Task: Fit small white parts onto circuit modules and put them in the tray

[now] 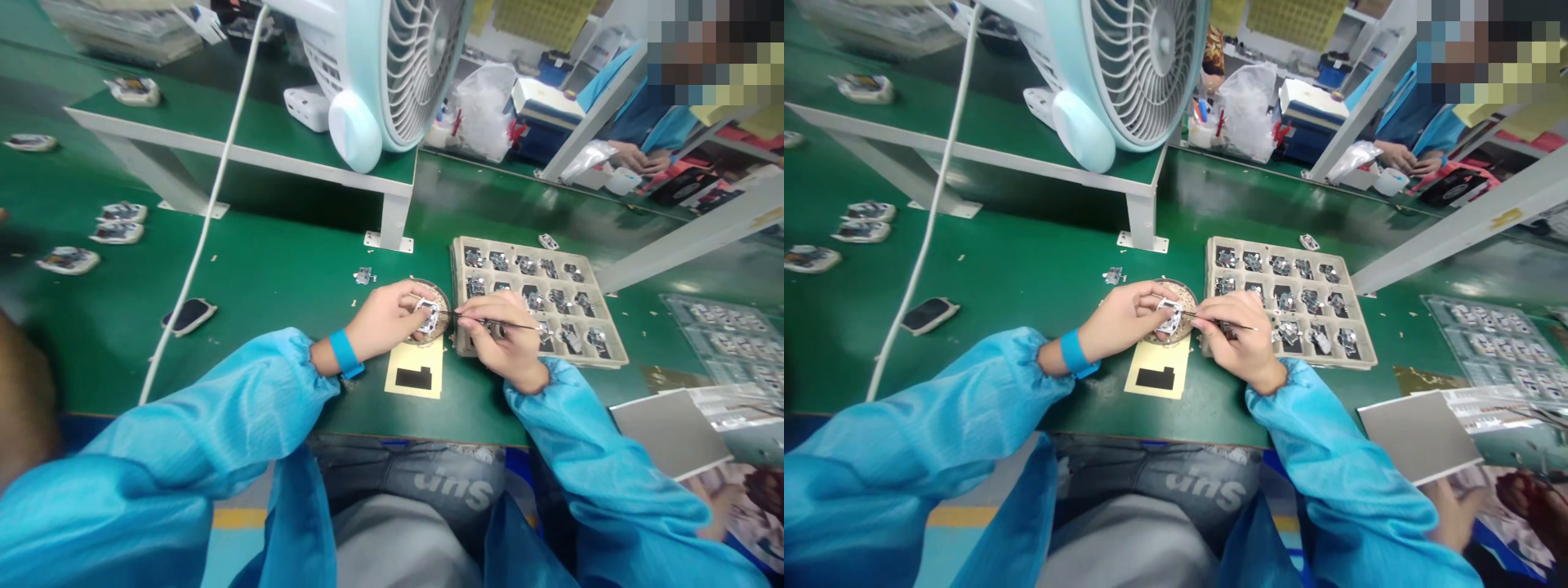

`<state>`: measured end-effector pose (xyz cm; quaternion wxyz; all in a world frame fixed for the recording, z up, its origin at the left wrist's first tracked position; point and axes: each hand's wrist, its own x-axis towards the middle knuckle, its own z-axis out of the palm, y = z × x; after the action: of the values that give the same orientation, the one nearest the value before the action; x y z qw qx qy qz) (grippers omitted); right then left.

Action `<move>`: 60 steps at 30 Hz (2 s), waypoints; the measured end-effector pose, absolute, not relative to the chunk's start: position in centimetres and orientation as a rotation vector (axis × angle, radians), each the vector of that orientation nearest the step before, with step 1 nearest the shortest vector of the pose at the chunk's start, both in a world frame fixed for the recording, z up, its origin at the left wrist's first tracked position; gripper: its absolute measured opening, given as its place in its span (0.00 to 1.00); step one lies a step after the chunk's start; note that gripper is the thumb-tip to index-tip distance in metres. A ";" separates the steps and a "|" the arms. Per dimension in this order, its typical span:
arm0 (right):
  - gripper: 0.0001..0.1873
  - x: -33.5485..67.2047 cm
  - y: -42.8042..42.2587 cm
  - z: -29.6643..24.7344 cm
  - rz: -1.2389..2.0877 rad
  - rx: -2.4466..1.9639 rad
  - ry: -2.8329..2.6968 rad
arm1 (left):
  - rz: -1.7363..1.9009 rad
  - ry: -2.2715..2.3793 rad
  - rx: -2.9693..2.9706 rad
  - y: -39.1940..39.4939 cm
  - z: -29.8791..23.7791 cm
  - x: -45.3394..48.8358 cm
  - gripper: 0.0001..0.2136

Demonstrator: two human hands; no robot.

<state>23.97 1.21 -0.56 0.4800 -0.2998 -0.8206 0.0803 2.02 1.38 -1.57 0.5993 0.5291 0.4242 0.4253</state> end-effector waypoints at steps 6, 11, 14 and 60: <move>0.10 23.9 1.2 -0.4 0.183 -0.746 -2.033 | 0.984 0.990 1.235 1.4 -1.5 2.0 0.08; 0.10 23.9 1.0 -0.1 0.227 -0.765 -1.991 | 0.994 1.001 1.213 1.4 -1.4 2.0 0.08; 0.09 24.0 0.9 0.0 0.307 -0.756 -1.928 | 1.005 0.996 1.167 1.3 -1.0 2.1 0.07; 0.12 33.8 11.5 1.7 0.184 -1.888 -1.689 | 0.963 1.023 1.233 1.9 -0.3 0.7 0.17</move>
<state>33.77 11.46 1.75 0.2964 -0.7098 -0.6352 0.0692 0.70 1.86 -0.30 0.5942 0.5307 0.4401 0.4143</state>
